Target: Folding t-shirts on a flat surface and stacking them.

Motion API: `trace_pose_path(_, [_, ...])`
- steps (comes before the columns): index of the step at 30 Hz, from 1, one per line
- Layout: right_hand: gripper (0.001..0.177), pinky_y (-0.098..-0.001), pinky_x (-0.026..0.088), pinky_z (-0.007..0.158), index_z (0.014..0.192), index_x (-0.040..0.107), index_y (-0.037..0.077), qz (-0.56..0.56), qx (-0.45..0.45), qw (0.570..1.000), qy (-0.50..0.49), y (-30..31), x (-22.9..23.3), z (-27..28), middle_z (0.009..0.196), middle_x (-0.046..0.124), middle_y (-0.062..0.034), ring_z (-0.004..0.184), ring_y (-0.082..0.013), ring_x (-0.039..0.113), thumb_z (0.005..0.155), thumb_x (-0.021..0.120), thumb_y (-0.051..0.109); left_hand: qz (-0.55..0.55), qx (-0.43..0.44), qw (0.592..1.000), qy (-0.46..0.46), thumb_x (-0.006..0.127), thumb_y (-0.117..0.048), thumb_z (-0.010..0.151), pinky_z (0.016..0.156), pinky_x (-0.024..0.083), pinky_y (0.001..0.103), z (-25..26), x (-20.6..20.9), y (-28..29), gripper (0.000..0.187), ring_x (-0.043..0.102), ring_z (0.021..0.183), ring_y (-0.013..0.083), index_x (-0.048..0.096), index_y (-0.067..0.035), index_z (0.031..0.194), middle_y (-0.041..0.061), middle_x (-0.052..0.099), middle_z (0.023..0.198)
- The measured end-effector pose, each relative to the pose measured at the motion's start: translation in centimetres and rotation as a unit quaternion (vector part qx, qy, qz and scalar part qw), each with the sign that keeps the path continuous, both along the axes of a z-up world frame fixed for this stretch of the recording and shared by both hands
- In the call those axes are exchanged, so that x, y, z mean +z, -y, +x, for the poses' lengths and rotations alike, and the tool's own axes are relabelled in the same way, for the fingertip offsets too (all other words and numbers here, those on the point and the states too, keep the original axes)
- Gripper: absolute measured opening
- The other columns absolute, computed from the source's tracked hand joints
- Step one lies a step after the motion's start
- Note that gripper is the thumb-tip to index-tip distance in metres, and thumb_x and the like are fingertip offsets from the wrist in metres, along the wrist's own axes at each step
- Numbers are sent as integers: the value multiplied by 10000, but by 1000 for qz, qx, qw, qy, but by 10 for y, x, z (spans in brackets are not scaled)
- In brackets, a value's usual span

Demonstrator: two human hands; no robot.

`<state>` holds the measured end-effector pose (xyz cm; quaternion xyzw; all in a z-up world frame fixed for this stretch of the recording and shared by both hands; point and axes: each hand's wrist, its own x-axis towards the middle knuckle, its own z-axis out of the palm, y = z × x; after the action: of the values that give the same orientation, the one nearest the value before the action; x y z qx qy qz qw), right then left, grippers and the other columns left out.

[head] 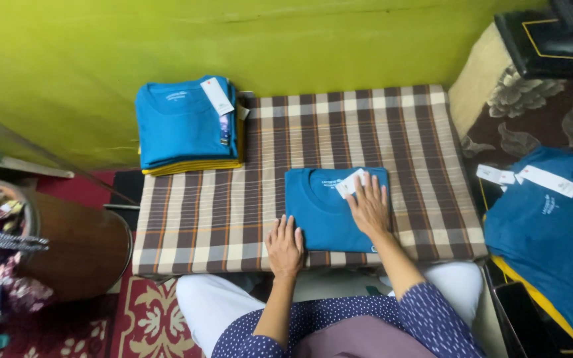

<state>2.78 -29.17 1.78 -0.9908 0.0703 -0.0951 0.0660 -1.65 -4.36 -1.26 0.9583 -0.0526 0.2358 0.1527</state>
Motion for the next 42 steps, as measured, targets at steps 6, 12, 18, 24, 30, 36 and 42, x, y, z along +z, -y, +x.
trace_pose_path(6, [568,-567,381,1152,1555,473,156,3,4,999,48,10,-4,-52,1591,461,-189,1475,-362,426,1082,418,465,-20,-13,999,-27,514,-427,1011,1008,435,410,2,-4,-1,418,570,1291,212,602,-256,1382,10,626,1390])
trace_pose_path(12, [635,-505,443,989,1572,473,141,155,-191,968,56,16,-11,-64,1457,536,-219,1271,-388,538,1045,575,479,-100,-1,990,-102,609,-391,957,916,483,414,8,-6,1,569,630,1088,257,493,-157,1463,70,645,1211])
trace_pose_path(18, [798,-556,478,943,1462,593,126,206,-242,946,67,61,-67,-30,1301,615,-206,1179,-448,584,813,828,526,-259,57,897,-354,748,-436,871,945,528,498,61,-14,12,567,682,1117,397,526,-114,1280,166,682,1148])
trace_pose_path(24, [716,-506,546,821,1168,735,121,250,-214,944,-36,100,-82,-8,1085,733,-122,1058,-368,701,674,900,613,-393,82,823,-401,711,-761,797,915,534,524,105,-60,20,727,686,1118,430,670,-89,1072,205,735,1051])
trace_pose_path(30, [477,-426,557,733,1324,597,89,586,-235,774,-40,57,4,-18,1078,690,-159,863,-278,666,922,740,303,-421,17,819,-390,459,-645,911,990,449,527,100,-21,22,684,601,1206,434,569,-104,1314,203,646,1323])
trace_pose_path(36, [417,-372,535,718,1327,602,112,569,-163,805,-28,22,37,22,1053,687,-111,859,-212,636,942,722,217,-422,-37,861,-282,546,-563,946,1059,458,448,148,6,-23,668,593,1286,359,589,-69,1394,176,621,1400])
trace_pose_path(42, [495,-537,434,1037,1443,514,61,563,-13,825,54,-99,118,137,1276,599,-197,1168,-284,546,1002,716,162,-446,-43,877,-172,607,-468,1020,1191,360,531,243,107,-151,624,461,1393,447,592,49,1371,331,536,1431])
